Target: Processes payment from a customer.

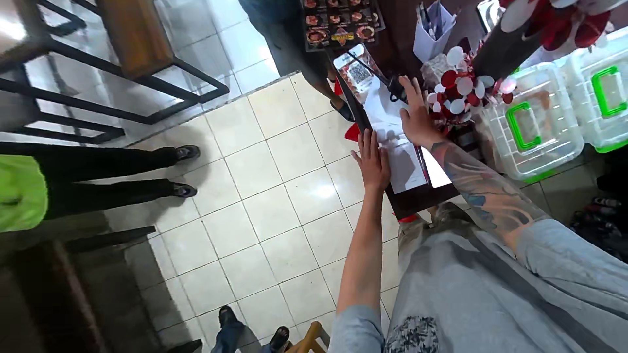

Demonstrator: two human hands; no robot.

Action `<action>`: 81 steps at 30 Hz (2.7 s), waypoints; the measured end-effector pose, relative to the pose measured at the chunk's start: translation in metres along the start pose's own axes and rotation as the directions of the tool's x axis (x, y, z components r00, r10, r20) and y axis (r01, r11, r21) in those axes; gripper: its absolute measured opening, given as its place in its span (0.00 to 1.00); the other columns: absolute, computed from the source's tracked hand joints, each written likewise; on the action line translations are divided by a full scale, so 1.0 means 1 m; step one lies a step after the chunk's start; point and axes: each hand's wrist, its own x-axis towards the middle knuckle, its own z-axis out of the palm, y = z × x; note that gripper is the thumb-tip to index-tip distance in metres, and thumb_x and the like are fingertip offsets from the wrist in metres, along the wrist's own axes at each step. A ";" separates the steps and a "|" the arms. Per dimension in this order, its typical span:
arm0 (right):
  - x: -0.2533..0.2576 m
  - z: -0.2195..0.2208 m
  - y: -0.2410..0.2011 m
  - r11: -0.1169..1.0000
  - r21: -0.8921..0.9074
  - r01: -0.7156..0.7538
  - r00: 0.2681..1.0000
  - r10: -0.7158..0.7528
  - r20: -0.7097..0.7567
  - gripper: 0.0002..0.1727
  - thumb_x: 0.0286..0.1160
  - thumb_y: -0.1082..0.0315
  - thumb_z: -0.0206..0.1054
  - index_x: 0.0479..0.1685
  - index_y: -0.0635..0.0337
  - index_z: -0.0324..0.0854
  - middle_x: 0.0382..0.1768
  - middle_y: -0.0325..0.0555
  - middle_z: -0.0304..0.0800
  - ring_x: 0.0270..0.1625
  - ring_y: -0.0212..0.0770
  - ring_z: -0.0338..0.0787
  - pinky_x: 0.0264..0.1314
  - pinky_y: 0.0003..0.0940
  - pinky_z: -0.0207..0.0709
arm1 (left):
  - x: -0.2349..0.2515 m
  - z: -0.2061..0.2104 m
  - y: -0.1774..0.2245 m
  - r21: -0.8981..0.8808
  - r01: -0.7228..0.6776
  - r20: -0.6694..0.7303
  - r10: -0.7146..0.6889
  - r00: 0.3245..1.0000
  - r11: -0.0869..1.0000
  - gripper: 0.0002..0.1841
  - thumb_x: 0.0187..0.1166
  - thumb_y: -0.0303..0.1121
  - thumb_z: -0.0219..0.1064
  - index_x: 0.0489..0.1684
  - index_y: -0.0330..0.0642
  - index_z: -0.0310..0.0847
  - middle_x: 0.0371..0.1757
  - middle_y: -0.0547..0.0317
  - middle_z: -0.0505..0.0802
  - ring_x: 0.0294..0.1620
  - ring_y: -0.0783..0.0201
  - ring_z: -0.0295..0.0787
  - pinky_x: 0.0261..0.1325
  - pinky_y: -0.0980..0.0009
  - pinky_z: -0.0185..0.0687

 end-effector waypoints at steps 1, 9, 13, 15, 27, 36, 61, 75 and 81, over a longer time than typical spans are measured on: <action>-0.013 -0.008 -0.004 0.999 0.044 0.015 0.999 -0.017 0.041 0.36 0.83 0.76 0.52 0.94 0.52 0.55 0.94 0.47 0.54 0.96 0.48 0.49 0.95 0.49 0.52 | -0.014 0.001 0.003 -0.033 0.011 -0.026 -0.012 1.000 0.999 0.31 0.92 0.47 0.38 0.92 0.48 0.59 0.94 0.56 0.60 0.97 0.51 0.40 0.89 0.27 0.25; -0.193 -0.087 0.063 0.990 0.005 0.143 0.989 -0.142 -0.048 0.20 0.92 0.69 0.49 0.71 0.62 0.82 0.69 0.50 0.87 0.70 0.41 0.87 0.75 0.39 0.81 | -0.115 0.028 0.034 -0.050 0.058 -0.084 -0.062 0.995 0.997 0.31 0.90 0.46 0.43 0.92 0.48 0.57 0.95 0.58 0.59 0.97 0.54 0.39 0.91 0.32 0.27; -0.212 -0.092 0.097 0.998 -0.057 0.015 0.996 -0.020 -0.085 0.22 0.92 0.67 0.47 0.77 0.61 0.78 0.76 0.51 0.82 0.79 0.44 0.80 0.83 0.43 0.74 | -0.127 0.037 0.043 0.107 0.065 -0.022 -0.063 0.998 0.992 0.30 0.90 0.45 0.41 0.93 0.53 0.56 0.96 0.62 0.55 0.97 0.58 0.35 0.91 0.32 0.21; -0.207 -0.093 0.099 0.995 -0.098 -0.011 0.999 0.006 -0.053 0.24 0.93 0.66 0.45 0.80 0.58 0.75 0.79 0.50 0.79 0.83 0.45 0.76 0.86 0.45 0.69 | -0.128 0.041 0.040 0.178 0.043 -0.018 -0.040 0.999 0.983 0.31 0.90 0.45 0.42 0.94 0.54 0.55 0.96 0.63 0.55 0.98 0.59 0.35 0.93 0.35 0.23; -0.177 -0.078 0.119 0.963 -0.269 0.015 0.999 -0.004 0.040 0.25 0.94 0.61 0.46 0.85 0.50 0.69 0.83 0.48 0.74 0.88 0.48 0.68 0.90 0.50 0.61 | -0.125 0.045 0.040 0.318 0.018 -0.044 -0.004 0.999 0.948 0.29 0.86 0.42 0.44 0.84 0.44 0.72 0.88 0.50 0.71 0.93 0.47 0.56 0.92 0.42 0.47; -0.177 -0.077 0.119 0.956 -0.293 -0.008 0.999 0.022 0.044 0.26 0.95 0.52 0.43 0.86 0.44 0.69 0.83 0.43 0.74 0.89 0.48 0.67 0.88 0.51 0.64 | -0.122 0.050 0.034 0.306 -0.022 -0.051 0.039 0.998 0.952 0.28 0.84 0.39 0.49 0.83 0.41 0.72 0.88 0.48 0.72 0.93 0.47 0.54 0.94 0.53 0.51; -0.172 -0.058 0.145 0.928 -0.356 0.113 0.990 -0.134 -0.036 0.29 0.92 0.54 0.41 0.84 0.52 0.73 0.82 0.55 0.75 0.86 0.55 0.71 0.88 0.53 0.65 | -0.123 0.049 0.044 0.257 0.024 -0.133 0.011 0.991 0.966 0.28 0.83 0.39 0.52 0.82 0.44 0.75 0.87 0.54 0.74 0.92 0.52 0.58 0.92 0.55 0.56; -0.176 -0.060 0.140 0.936 -0.348 0.060 0.996 -0.077 -0.036 0.28 0.93 0.55 0.43 0.85 0.50 0.72 0.85 0.53 0.72 0.88 0.54 0.69 0.88 0.54 0.64 | -0.125 0.051 0.044 0.255 0.035 -0.113 -0.006 0.994 0.966 0.28 0.81 0.38 0.52 0.82 0.46 0.76 0.87 0.56 0.74 0.93 0.52 0.57 0.92 0.54 0.55; -0.176 -0.059 0.142 0.936 -0.347 0.057 0.997 -0.074 -0.034 0.29 0.93 0.54 0.40 0.86 0.50 0.71 0.85 0.52 0.71 0.89 0.52 0.68 0.89 0.52 0.64 | -0.125 0.050 0.044 0.266 0.026 -0.116 0.005 0.993 0.964 0.28 0.81 0.38 0.52 0.81 0.45 0.77 0.87 0.54 0.74 0.93 0.51 0.57 0.92 0.55 0.55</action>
